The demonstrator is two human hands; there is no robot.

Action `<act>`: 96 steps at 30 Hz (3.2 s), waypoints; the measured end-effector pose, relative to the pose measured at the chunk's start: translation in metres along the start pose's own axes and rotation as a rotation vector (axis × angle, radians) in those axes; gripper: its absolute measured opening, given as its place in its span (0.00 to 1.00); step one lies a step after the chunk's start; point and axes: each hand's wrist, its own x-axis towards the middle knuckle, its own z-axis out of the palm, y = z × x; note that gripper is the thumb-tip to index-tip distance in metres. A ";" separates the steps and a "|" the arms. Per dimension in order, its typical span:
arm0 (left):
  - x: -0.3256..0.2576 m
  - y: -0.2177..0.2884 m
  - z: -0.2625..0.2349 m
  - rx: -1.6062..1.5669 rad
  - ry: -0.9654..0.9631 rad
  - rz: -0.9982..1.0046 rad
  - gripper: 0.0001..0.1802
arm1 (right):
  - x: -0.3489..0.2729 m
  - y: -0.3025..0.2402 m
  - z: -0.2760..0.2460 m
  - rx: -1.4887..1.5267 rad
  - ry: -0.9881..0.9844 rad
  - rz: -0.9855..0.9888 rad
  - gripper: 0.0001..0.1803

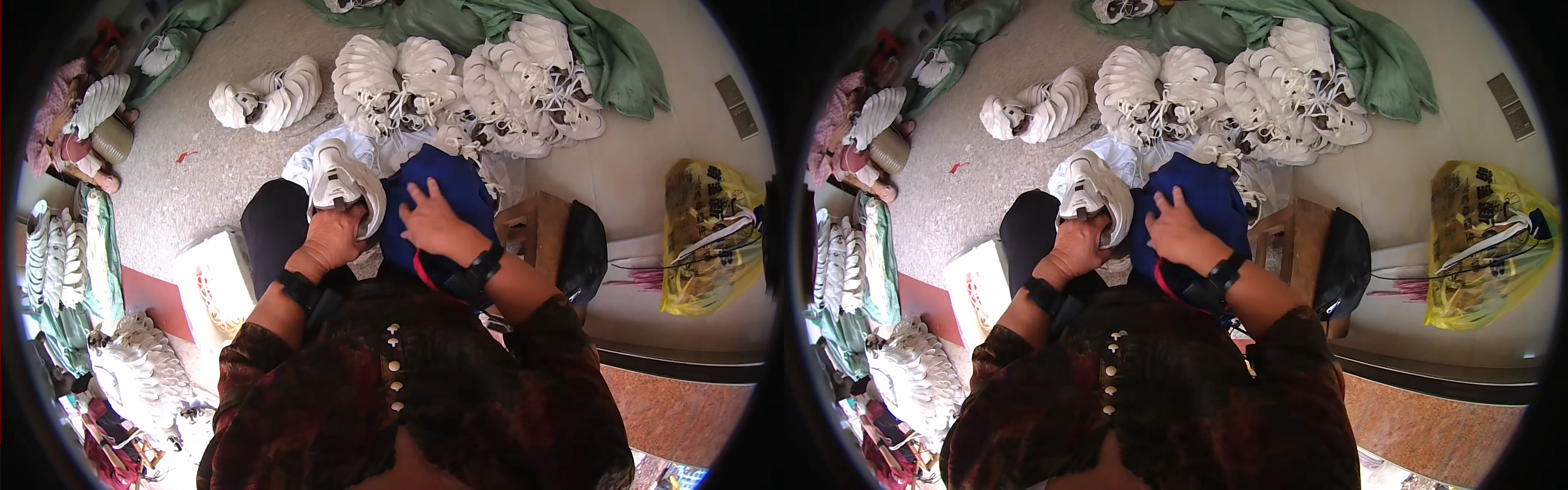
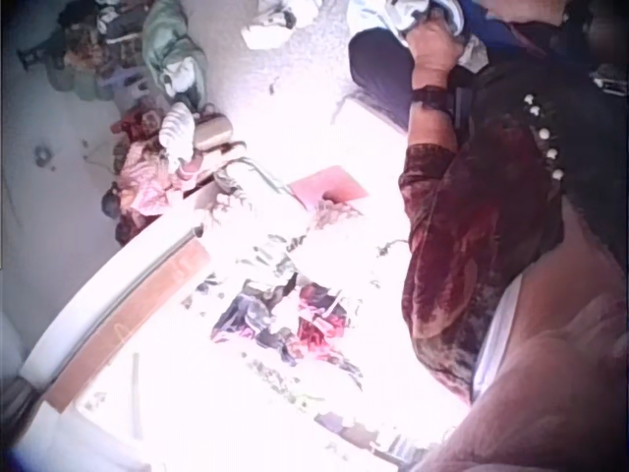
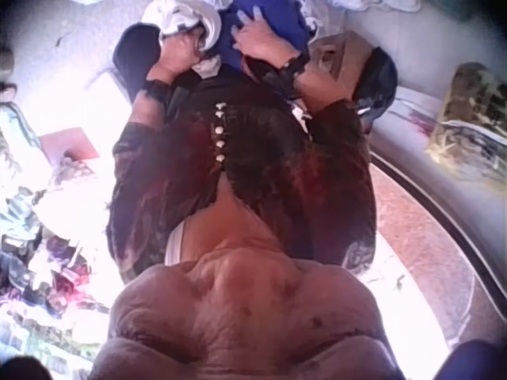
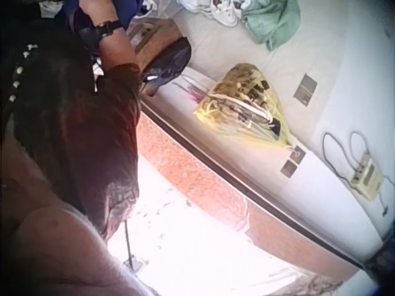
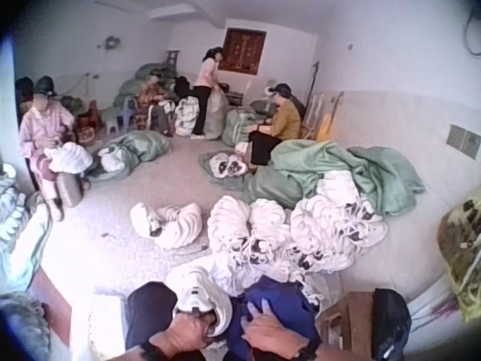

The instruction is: Inserting and arranging laces into white shoes.

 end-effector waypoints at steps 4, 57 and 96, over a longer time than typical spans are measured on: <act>0.000 0.001 -0.002 0.011 -0.003 0.007 0.23 | 0.019 -0.027 0.013 0.126 -0.575 -0.175 0.13; -0.014 -0.015 0.005 0.181 0.126 -0.354 0.28 | 0.090 -0.050 0.051 0.920 0.595 0.398 0.17; -0.229 -0.354 0.188 -0.401 0.250 -1.168 0.24 | 0.055 0.042 0.054 0.443 0.189 0.608 0.17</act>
